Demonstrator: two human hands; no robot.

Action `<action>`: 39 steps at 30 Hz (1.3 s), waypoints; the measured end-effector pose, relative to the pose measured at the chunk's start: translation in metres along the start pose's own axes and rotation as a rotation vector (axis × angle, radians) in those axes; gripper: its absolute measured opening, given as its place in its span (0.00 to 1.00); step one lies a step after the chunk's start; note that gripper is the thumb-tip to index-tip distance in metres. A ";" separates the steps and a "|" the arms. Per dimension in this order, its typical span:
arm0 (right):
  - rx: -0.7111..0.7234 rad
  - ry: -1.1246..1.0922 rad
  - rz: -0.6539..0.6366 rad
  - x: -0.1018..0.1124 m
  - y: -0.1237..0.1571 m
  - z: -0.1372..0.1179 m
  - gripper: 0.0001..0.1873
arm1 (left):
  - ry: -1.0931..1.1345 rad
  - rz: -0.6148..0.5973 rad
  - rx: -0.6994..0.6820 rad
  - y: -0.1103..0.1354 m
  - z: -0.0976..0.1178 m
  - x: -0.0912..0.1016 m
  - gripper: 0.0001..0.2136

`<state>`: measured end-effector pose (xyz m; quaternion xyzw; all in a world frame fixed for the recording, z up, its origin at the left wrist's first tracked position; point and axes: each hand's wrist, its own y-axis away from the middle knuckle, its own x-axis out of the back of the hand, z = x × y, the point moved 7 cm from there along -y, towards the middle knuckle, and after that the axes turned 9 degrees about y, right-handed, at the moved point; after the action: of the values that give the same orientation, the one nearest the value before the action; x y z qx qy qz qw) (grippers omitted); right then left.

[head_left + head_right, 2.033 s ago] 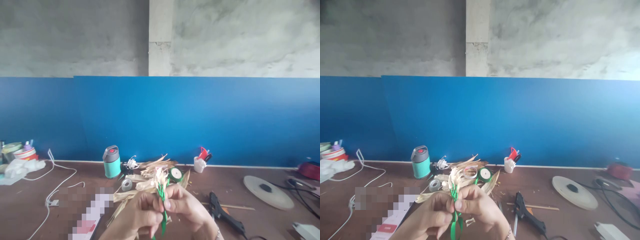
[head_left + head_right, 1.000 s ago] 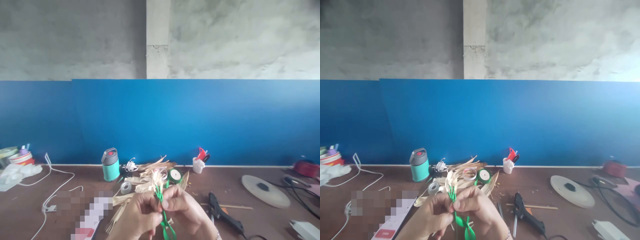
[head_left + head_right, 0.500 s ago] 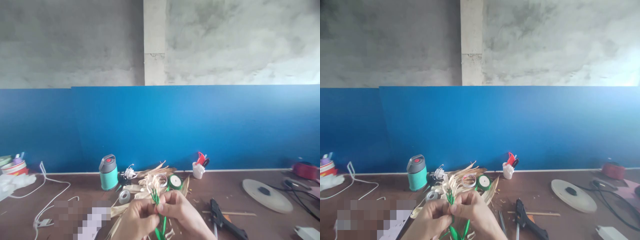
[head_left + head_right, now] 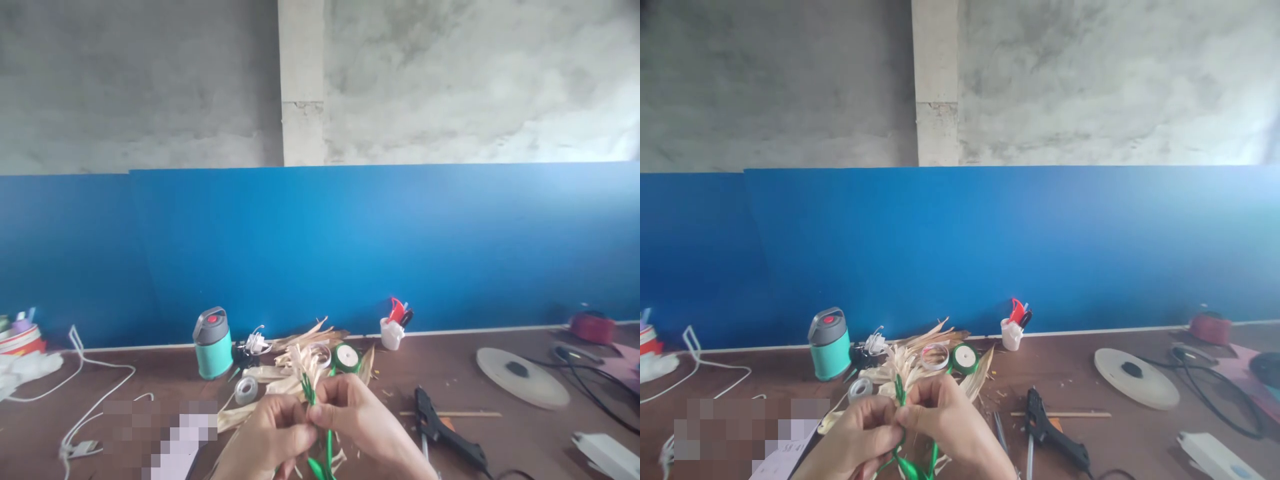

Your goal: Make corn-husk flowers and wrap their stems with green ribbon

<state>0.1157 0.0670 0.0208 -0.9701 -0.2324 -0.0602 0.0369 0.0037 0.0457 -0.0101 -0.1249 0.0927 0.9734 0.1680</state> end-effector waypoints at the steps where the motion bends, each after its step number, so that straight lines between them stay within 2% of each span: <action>1: 0.005 0.019 -0.004 -0.001 0.000 0.000 0.20 | -0.015 0.005 0.005 0.000 -0.001 0.001 0.13; 5: -0.009 0.145 0.062 0.002 0.000 0.000 0.12 | -0.091 0.078 -0.023 -0.002 -0.004 0.005 0.16; 9: -0.021 0.191 0.185 0.010 -0.006 0.004 0.10 | -0.093 0.173 -0.147 -0.011 -0.001 0.004 0.20; 14: 0.017 0.074 0.201 0.024 -0.026 0.020 0.14 | 0.001 0.228 -0.239 -0.035 -0.002 0.006 0.15; 19: 0.007 -0.006 0.196 0.039 -0.042 0.038 0.23 | 0.134 0.248 -0.300 -0.048 -0.011 0.022 0.14; 22: -0.066 -0.042 0.239 0.040 -0.040 0.060 0.21 | 0.317 0.242 -0.332 -0.043 -0.020 0.036 0.18; 25: -0.113 -0.069 0.260 0.029 -0.032 0.088 0.21 | 0.451 0.177 -0.294 -0.035 -0.033 0.045 0.20; 29: -0.087 -0.062 0.338 0.020 -0.024 0.117 0.28 | 0.519 0.114 -0.262 -0.026 -0.049 0.056 0.22; 34: 0.005 -0.057 0.540 0.030 -0.015 0.133 0.33 | 0.511 0.082 -0.234 -0.023 -0.059 0.062 0.19; 39: 0.046 -0.028 0.609 0.038 -0.009 0.139 0.31 | 0.492 0.096 -0.265 -0.020 -0.050 0.060 0.15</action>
<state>0.1589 0.1061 -0.1113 -0.9947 0.0675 -0.0276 0.0722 -0.0340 0.0711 -0.0766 -0.3738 0.0085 0.9243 0.0764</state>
